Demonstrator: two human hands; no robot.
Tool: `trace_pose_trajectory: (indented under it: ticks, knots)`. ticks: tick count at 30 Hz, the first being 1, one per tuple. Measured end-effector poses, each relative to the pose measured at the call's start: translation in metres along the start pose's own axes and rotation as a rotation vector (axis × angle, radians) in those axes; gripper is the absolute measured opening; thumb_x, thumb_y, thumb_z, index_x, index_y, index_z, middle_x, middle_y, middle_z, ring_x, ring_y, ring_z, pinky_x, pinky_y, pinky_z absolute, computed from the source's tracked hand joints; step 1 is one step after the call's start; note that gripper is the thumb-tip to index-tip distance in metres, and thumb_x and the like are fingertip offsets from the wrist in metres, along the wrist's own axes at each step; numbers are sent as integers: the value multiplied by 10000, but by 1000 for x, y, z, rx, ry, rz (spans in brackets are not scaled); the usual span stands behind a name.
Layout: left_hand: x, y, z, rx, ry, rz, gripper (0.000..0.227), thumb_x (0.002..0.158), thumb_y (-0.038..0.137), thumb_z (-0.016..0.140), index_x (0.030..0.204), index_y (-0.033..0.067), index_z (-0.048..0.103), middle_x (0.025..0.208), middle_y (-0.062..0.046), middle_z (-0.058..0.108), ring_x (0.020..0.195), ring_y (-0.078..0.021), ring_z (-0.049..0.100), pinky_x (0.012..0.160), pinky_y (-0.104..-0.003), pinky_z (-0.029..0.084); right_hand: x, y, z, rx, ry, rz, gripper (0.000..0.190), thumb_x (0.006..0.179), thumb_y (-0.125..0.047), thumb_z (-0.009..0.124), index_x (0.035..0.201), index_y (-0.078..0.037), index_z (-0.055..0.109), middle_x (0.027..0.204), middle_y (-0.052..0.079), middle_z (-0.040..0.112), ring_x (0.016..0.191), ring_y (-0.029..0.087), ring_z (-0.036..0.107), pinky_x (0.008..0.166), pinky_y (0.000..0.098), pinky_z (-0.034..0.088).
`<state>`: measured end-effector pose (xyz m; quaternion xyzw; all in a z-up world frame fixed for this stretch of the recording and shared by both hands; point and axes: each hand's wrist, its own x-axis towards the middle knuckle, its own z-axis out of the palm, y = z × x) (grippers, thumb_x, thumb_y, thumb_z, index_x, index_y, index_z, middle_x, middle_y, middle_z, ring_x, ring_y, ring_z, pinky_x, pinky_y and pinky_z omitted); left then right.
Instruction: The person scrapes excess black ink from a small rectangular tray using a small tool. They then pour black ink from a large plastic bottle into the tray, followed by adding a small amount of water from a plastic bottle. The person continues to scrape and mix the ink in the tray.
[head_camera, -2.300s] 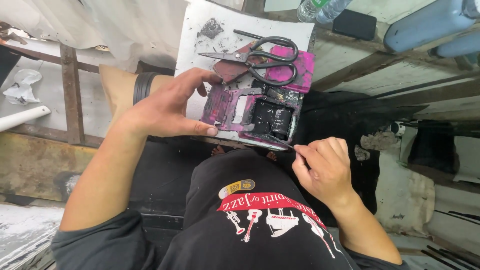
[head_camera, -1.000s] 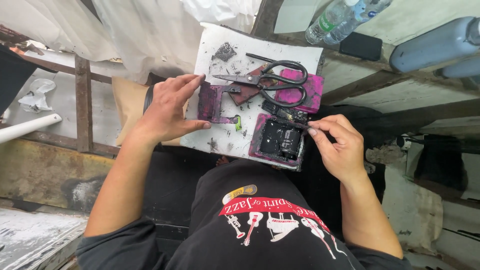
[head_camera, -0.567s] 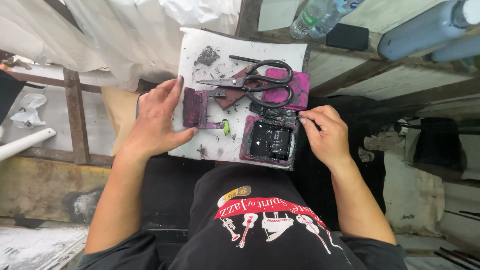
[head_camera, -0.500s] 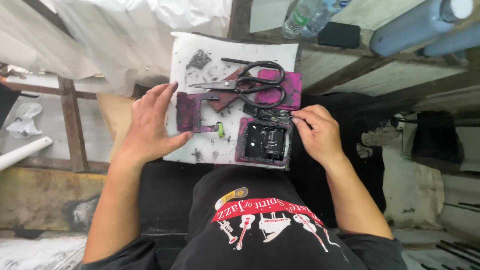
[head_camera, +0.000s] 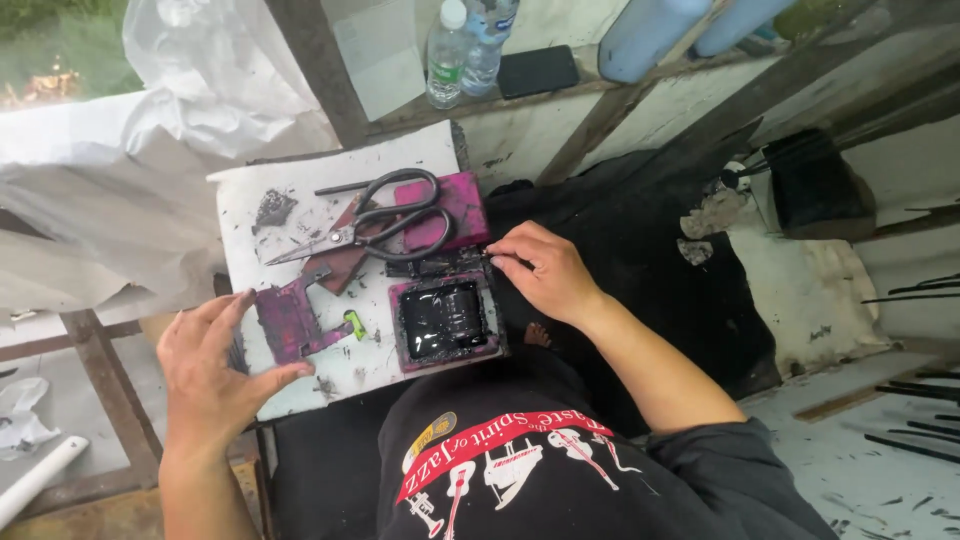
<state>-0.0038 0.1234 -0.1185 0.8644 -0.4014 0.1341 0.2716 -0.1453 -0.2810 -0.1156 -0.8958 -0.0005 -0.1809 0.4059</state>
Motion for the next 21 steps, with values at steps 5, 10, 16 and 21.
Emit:
trace_pose_trajectory:
  ticks: [5, 10, 16, 21]
  knots:
    - [-5, 0, 3, 25, -21, -36, 1110, 602, 687, 759, 1510, 83, 549, 1377, -189, 601, 1308, -320, 567, 1164, -705, 348, -7, 5, -11, 9, 56, -17, 132, 926, -25, 753, 1058, -39, 755, 964, 59, 701, 844, 173, 680, 758, 272, 554]
    - [-1, 13, -6, -49, -81, -133, 1270, 634, 608, 749, 1663, 40, 268, 1393, -172, 560, 1210, -313, 561, 1149, -620, 333, -16, 21, -63, -98, 397, -205, 90, 927, 17, 739, 1017, 6, 740, 921, 130, 731, 779, 204, 678, 738, 288, 569]
    - [-16, 22, -7, -140, 153, -171, 824, 997, 426, 500, 1647, -53, 339, 1430, -326, 385, 1258, -454, 568, 1127, -584, 441, -30, 159, -202, -167, 1166, 62, 186, 974, -88, 642, 1131, -7, 702, 970, 122, 681, 665, 162, 584, 605, 315, 510]
    - [-40, 52, 6, -273, 409, -308, 732, 1135, 341, 418, 1566, -247, 350, 1453, -339, 354, 1234, -540, 512, 1115, -634, 406, 0, 295, -286, -63, 843, 633, 654, 888, -227, 865, 1413, -188, 477, 1146, 40, 562, 911, 132, 620, 855, 345, 558]
